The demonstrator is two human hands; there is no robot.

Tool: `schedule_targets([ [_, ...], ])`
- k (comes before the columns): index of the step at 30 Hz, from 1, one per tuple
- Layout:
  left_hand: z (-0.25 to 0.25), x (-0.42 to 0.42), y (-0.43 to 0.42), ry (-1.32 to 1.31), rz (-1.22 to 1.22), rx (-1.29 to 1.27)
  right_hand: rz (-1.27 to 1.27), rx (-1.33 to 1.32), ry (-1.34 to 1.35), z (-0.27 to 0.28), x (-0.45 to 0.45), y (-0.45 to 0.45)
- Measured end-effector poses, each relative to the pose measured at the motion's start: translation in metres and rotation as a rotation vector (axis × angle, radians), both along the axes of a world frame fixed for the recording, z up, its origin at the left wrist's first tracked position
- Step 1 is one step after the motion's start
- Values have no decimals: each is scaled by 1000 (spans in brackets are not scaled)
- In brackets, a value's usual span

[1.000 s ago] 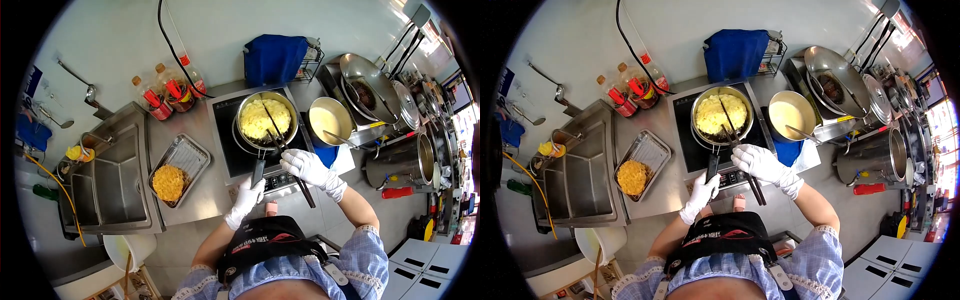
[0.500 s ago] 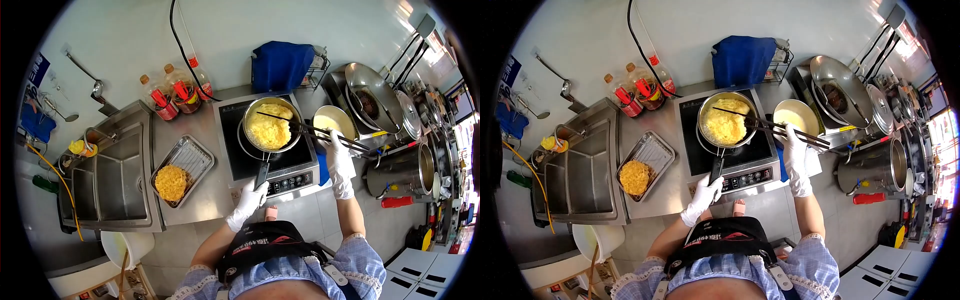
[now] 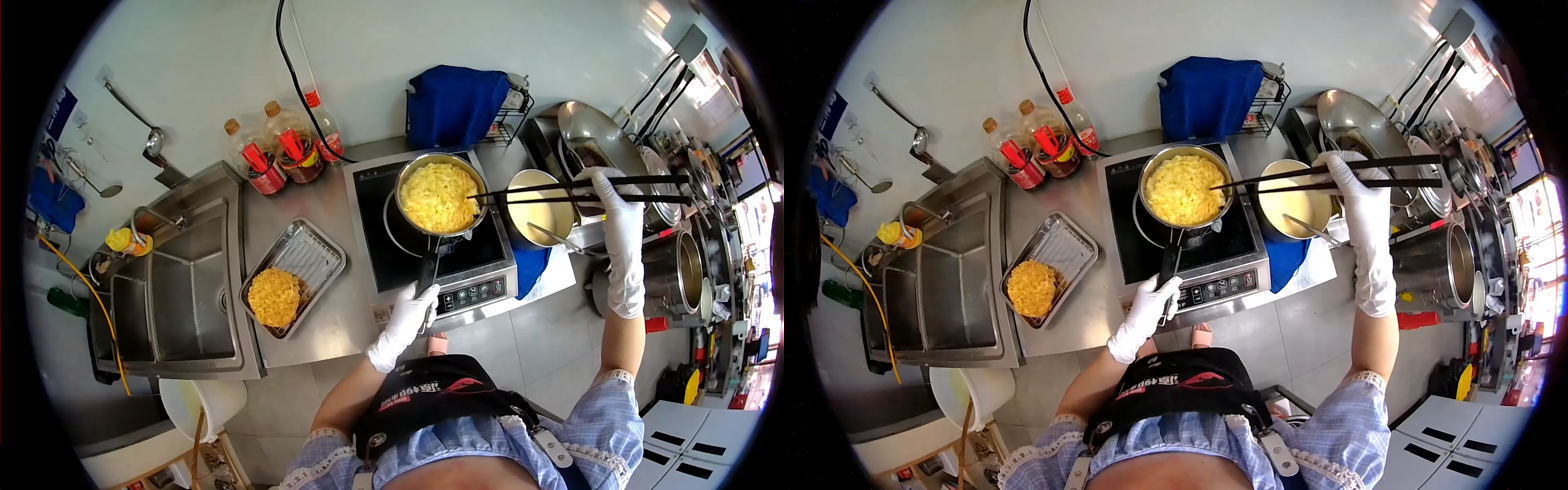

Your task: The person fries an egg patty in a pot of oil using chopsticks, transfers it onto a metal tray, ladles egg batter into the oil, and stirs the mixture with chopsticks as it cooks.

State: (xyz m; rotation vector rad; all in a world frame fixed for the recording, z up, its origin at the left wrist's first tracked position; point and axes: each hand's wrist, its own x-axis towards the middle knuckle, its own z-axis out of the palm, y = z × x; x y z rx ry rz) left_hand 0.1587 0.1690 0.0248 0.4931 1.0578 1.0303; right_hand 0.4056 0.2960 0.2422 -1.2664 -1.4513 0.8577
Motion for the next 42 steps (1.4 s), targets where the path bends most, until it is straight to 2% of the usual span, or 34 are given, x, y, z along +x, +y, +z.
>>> schedule_targets([
  [6, -17, -10, -10, 54, 44, 54, 35, 15, 0, -7, -9, -3],
  [7, -32, -13, -14, 123, 117, 82, 35, 10, 23, -10, -13, -4],
  [8, -26, -14, -14, 193, 189, 109, 35, 5, 47, -14, -15, -4],
  [9, -11, -15, -21, 93, 233, 34, 55, 3, 55, -21, -14, -2],
  [12, -13, -33, -36, 111, 193, 22, 26, 8, 5, -32, -13, 4],
  [20, -36, -64, -76, 147, 275, 0, -9, -22, 36, -46, -10, 14],
  [25, -33, -75, -94, 151, 360, -20, -23, -45, 26, -34, -11, 6],
  [29, -20, -76, -108, 158, 481, -46, -38, -8, 92, -20, -10, -6],
  [32, -27, -79, -119, 190, 527, -4, -57, 128, 0, -38, -6, -13],
  [34, -30, -80, -129, 200, 554, 51, -79, 163, 31, -46, -11, -18],
  [36, -16, -76, -133, 193, 562, 16, -252, 21, 61, -62, -11, -8],
  [37, -15, -76, -136, 186, 564, 68, -178, -27, 206, -49, -27, -19],
  [38, -17, -76, -138, 124, 611, 44, -138, -87, 149, -75, 1, 5],
  [39, -18, -75, -139, 177, 617, -15, -308, -236, 285, -36, -44, -23],
  [40, -13, -73, -140, 170, 666, -47, -288, -204, 152, -57, -20, -5],
  [42, -20, -73, -146, 35, 742, -20, -303, -88, -315, -91, 30, 30],
])
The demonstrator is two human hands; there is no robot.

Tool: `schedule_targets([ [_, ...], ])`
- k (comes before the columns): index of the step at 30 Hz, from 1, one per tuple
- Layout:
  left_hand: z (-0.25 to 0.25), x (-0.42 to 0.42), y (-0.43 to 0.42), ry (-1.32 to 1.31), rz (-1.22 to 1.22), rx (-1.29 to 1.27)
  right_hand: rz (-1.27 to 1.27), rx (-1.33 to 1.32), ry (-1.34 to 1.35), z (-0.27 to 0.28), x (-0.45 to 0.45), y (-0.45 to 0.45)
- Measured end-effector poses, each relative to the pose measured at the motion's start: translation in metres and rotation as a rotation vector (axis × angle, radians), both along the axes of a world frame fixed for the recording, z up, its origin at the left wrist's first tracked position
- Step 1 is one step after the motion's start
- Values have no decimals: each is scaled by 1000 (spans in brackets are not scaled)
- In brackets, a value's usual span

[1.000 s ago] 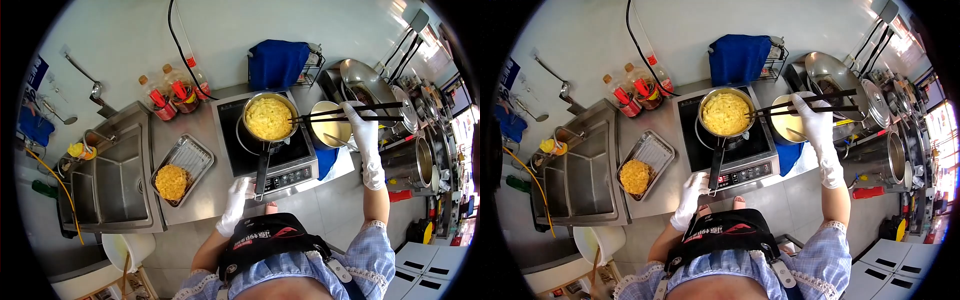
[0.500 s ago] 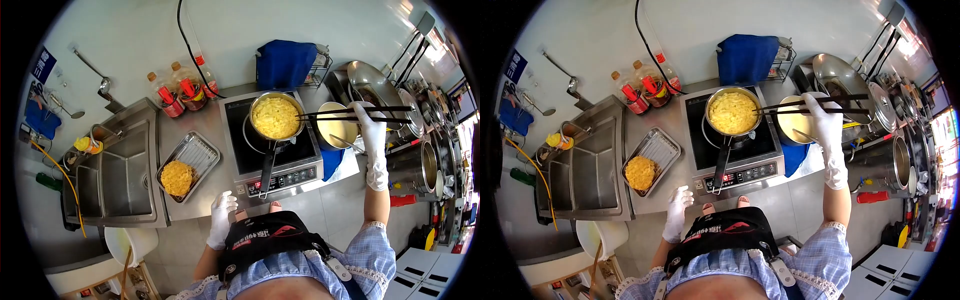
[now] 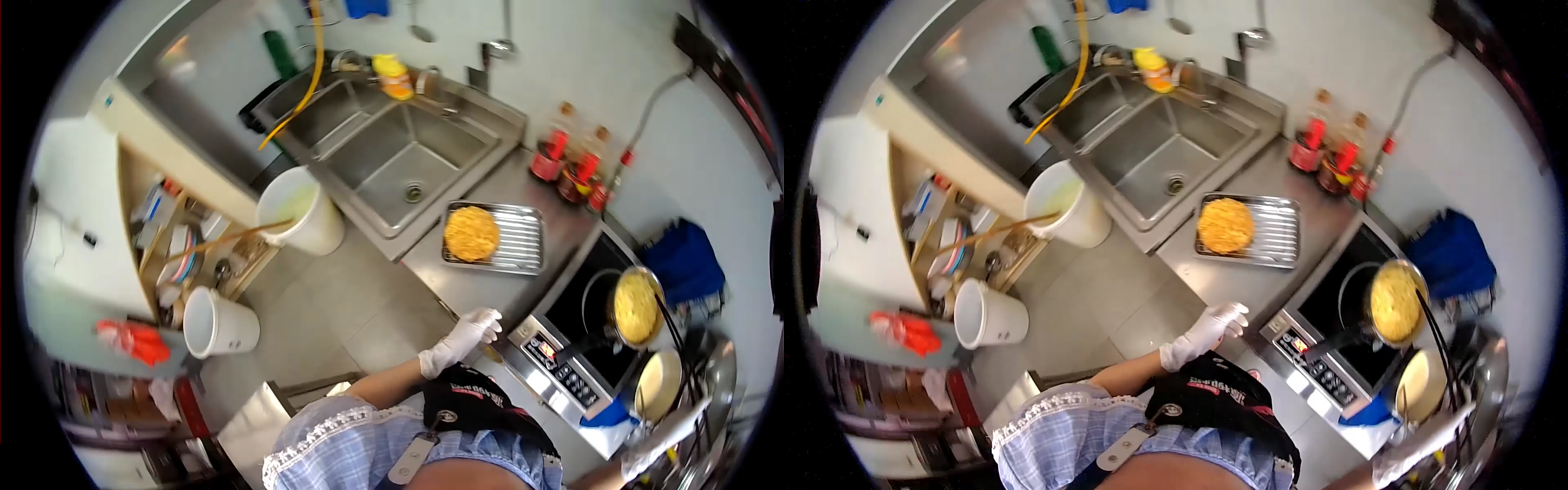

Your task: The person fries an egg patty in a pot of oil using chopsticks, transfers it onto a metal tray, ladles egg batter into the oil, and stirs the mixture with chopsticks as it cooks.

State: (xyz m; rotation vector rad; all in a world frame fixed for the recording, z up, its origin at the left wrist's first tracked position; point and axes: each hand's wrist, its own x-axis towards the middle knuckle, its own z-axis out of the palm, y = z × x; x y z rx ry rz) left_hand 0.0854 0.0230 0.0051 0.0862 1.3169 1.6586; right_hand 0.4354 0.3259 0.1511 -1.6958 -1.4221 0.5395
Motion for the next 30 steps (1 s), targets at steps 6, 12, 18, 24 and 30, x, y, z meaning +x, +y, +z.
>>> schedule_targets([
  [6, 5, 2, -23, 13, 95, -111, 214, 183, -206, -26, 29, 22],
  [12, 1, 0, -30, 51, 56, -149, 110, 27, 552, -6, -6, -12],
  [18, 7, 0, -17, 122, -39, -22, 135, 388, 400, 4, -9, -52],
  [24, 5, 2, 4, 63, -293, 200, 87, 314, 465, 12, -16, -100],
  [30, 13, 15, 45, 141, -331, -115, 330, 316, 772, -9, -26, -117],
])
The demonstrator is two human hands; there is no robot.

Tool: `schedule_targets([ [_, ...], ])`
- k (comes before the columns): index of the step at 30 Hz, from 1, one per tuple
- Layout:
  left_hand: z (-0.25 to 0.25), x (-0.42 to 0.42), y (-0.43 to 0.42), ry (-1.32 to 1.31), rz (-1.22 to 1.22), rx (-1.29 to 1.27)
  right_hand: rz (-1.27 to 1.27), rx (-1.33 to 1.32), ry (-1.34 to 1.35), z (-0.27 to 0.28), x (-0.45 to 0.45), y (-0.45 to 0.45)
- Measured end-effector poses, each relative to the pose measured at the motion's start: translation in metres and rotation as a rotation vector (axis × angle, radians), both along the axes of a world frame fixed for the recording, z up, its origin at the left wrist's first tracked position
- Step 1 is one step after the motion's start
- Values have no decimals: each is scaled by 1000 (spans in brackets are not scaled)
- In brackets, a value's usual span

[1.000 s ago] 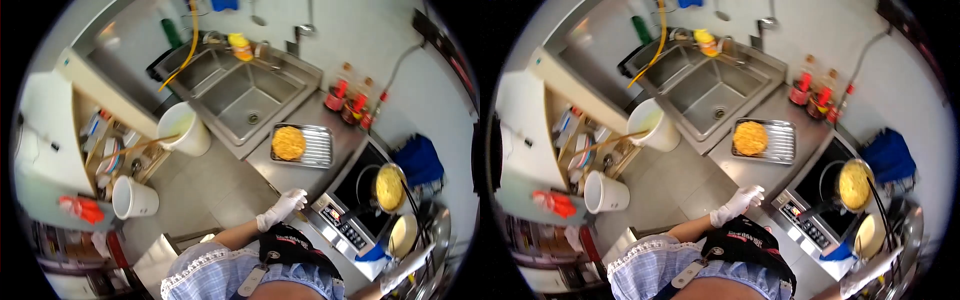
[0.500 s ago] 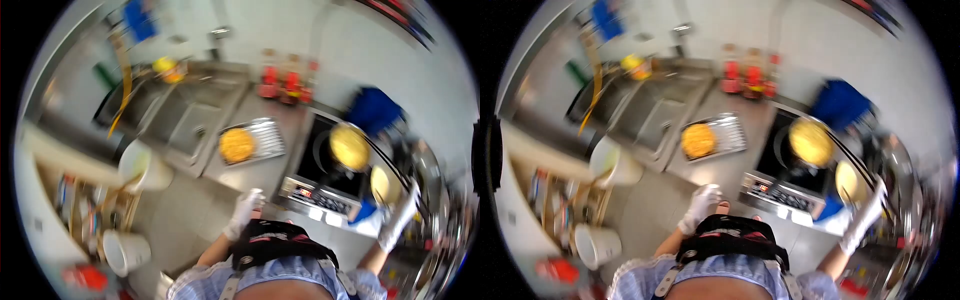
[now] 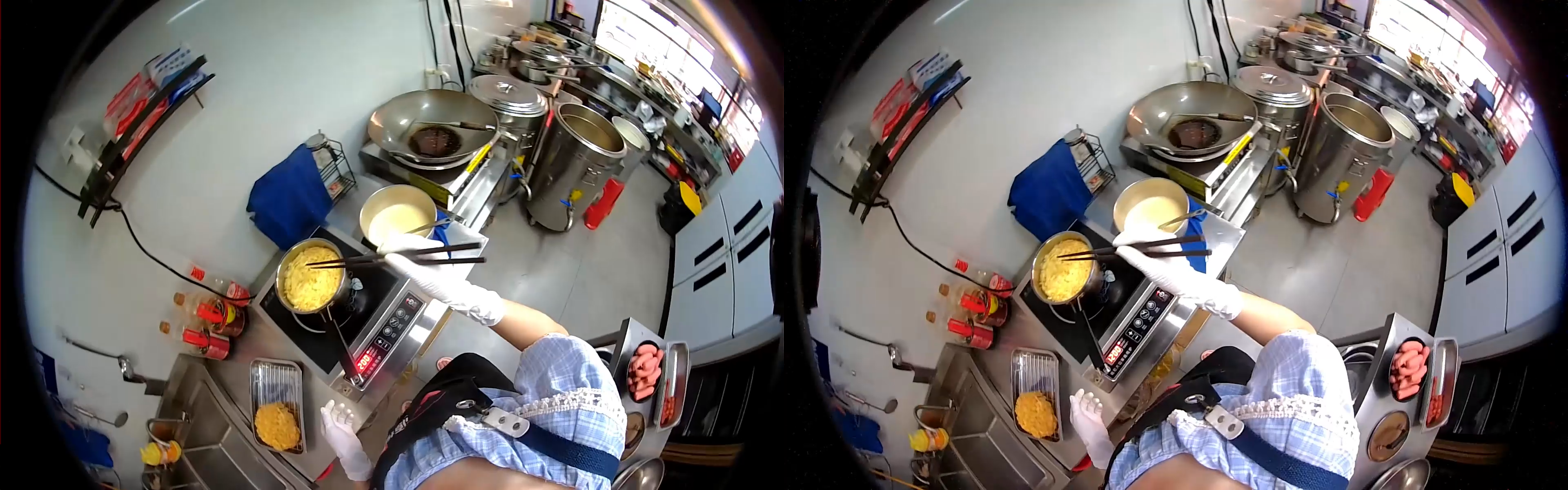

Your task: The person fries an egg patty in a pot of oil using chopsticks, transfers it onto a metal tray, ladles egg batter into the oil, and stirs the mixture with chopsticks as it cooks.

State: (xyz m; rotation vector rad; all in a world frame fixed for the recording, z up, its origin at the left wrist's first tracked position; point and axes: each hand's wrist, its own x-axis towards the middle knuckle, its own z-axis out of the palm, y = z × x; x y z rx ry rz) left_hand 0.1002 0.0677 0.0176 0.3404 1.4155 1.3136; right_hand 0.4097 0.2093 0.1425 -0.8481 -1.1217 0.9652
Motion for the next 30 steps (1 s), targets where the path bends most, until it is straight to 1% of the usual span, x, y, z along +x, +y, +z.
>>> schedule_targets([
  [1, 1, 3, 3, 0, -11, 1, -34, 166, -199, -4, 4, 1],
  [5, 17, 13, 15, 13, -35, 48, -112, 191, -313, 1, 0, -8],
  [10, 10, 10, 12, 12, -24, 64, -97, 170, -328, 1, -4, -7],
  [12, 4, 5, 7, 6, 11, 25, -129, 218, -379, 2, -7, -5],
  [17, -1, -3, -6, 27, 73, -24, -78, 231, -353, 3, -16, -2],
  [22, 2, -5, -8, 49, 116, -40, -39, 298, -301, -2, -22, 6],
  [27, 9, -1, -4, 29, 126, -6, -75, 306, -318, -1, -23, 9],
  [30, 7, -1, -3, -4, 147, -8, -145, 363, -509, 3, -16, 13],
])
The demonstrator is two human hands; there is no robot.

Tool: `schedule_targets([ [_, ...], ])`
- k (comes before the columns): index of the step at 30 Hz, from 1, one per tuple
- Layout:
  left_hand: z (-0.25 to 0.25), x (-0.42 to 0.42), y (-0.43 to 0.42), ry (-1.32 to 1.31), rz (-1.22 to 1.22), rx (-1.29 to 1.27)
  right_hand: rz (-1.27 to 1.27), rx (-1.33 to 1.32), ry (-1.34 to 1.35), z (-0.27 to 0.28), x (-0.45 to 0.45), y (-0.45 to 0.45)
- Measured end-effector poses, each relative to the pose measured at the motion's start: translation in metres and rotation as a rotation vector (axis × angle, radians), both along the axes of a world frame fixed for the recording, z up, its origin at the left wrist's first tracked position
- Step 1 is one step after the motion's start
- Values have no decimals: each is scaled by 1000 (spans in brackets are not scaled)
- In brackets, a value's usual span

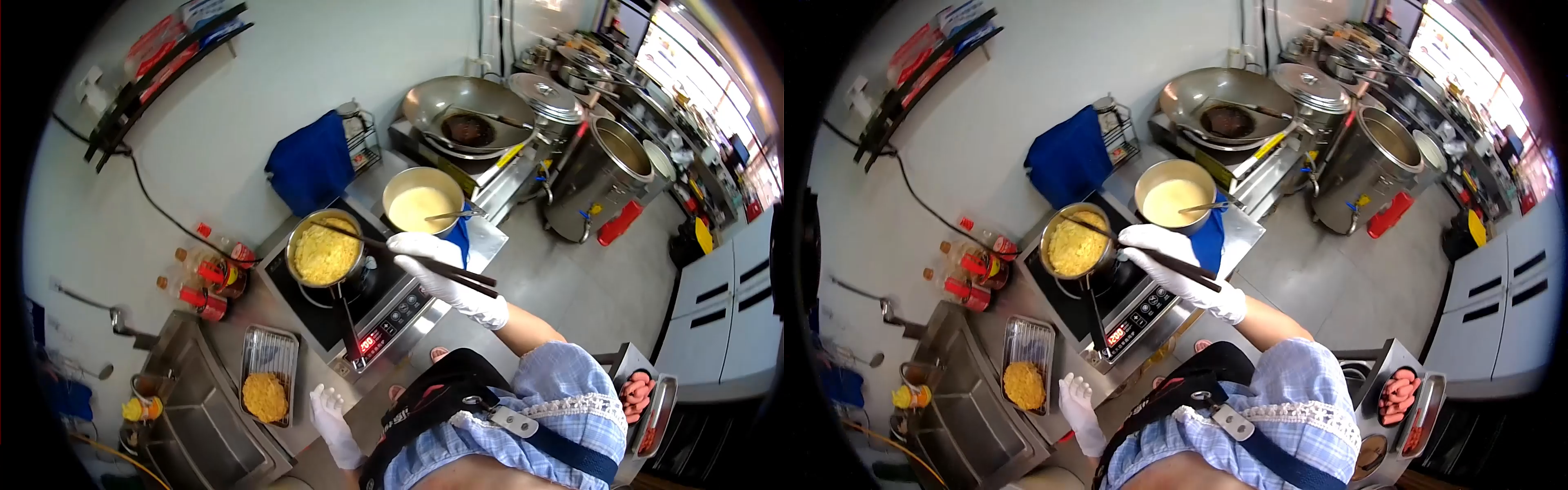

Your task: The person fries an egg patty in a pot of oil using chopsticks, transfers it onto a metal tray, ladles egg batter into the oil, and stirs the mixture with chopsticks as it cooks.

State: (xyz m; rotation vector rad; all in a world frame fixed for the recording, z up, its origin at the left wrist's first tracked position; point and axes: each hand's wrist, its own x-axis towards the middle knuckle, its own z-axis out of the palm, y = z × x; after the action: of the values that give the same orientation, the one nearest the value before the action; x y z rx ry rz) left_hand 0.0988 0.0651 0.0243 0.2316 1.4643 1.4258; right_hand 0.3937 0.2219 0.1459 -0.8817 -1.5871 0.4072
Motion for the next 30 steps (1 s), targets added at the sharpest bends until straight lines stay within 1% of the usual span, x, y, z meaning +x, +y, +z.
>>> schedule_targets([
  [1, 0, 1, 1, -21, 2, 0, -38, 26, -76, -1, 3, 1],
  [2, 0, 1, 2, -39, 18, 1, -45, 42, -115, 17, 4, -8],
  [3, -1, -1, 1, -59, 26, 2, -31, -8, -161, 27, 6, -10],
  [4, -1, -4, 0, -52, 17, -7, -25, -41, -145, 16, 4, -9],
  [5, -1, -4, -1, -50, 14, 7, -78, 9, -223, 32, 2, -14],
  [6, -1, -5, -3, -50, 10, 21, -54, -37, -140, 19, -2, -7],
  [7, 0, -6, -4, -49, 58, 18, -61, -43, -120, 16, 0, -7],
  [8, -1, -6, -4, -35, 39, 28, -94, -56, -128, 20, -3, -9],
  [9, -2, -6, -5, -21, 13, 37, -75, -35, -105, 13, -4, -5],
  [10, -6, -7, -6, -24, 39, 36, -61, -14, -81, 4, -4, 0],
  [12, -13, -10, -8, -10, 16, 49, -49, -72, -64, -2, -6, 3],
  [17, -19, -13, -12, -6, 15, 65, -45, -155, -124, 4, -23, 6],
  [18, -19, -14, -12, -3, 22, 60, -40, -157, -126, -2, -24, 11],
  [20, -21, -16, -14, 0, 33, 53, 49, -151, -27, -17, -28, 23],
  [30, -24, -19, -15, -17, 40, 51, 164, -142, 38, -40, -47, 44],
])
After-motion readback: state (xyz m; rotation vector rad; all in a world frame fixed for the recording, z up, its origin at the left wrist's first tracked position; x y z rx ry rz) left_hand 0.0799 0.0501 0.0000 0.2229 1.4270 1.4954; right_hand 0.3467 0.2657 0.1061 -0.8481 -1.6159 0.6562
